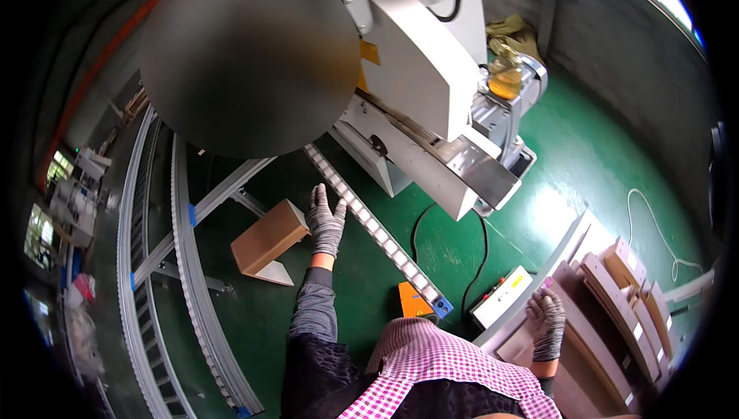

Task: The person feeds several long wood planks into an edge-banding or industrial woodworking machine one at a time and then stacks them on a nearby table.

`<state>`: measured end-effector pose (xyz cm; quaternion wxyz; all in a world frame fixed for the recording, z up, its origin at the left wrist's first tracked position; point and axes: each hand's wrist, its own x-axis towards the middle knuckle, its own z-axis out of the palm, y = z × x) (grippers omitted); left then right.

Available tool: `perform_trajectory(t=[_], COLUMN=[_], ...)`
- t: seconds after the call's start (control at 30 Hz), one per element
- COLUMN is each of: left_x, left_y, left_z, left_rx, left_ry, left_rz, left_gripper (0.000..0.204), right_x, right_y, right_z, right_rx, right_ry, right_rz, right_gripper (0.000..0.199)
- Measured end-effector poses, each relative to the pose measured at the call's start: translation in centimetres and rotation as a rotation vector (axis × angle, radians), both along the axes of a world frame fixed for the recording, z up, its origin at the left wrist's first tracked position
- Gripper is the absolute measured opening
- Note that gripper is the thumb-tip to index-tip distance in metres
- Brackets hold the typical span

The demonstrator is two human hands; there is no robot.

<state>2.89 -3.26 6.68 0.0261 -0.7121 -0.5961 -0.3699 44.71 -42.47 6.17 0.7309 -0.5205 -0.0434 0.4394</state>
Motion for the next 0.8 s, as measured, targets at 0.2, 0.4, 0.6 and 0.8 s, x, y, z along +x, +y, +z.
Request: perform_trajectory(t=[0.2, 0.4, 0.6, 0.8], left_x=[-0.9, -1.5, -1.2, -1.1], left_y=[2.3, 5.1, 7.2, 9.9], left_z=[-2.0, -2.4, -0.5, -0.6], left_rx=[-0.058, -0.06, -0.085, -0.018], left_ry=[-0.022, -0.025, 0.003, 0.026], left_rz=[-0.027, -0.02, -0.013, -0.012], left_gripper=[0.072, 0.076, 0.078, 0.083], right_x=[-5.4, -5.6, -5.8, -6.2], right_y=[4.4, 5.4, 6.0, 5.9], right_z=[1.1, 1.1, 1.4, 0.4], right_rx=[-0.162, -0.212, -0.219, -0.224], right_ry=[-0.102, -0.163, -0.168, -0.168], right_rz=[0.299, 0.309, 0.297, 0.351], right_gripper=[0.036, 0.028, 0.026, 0.033])
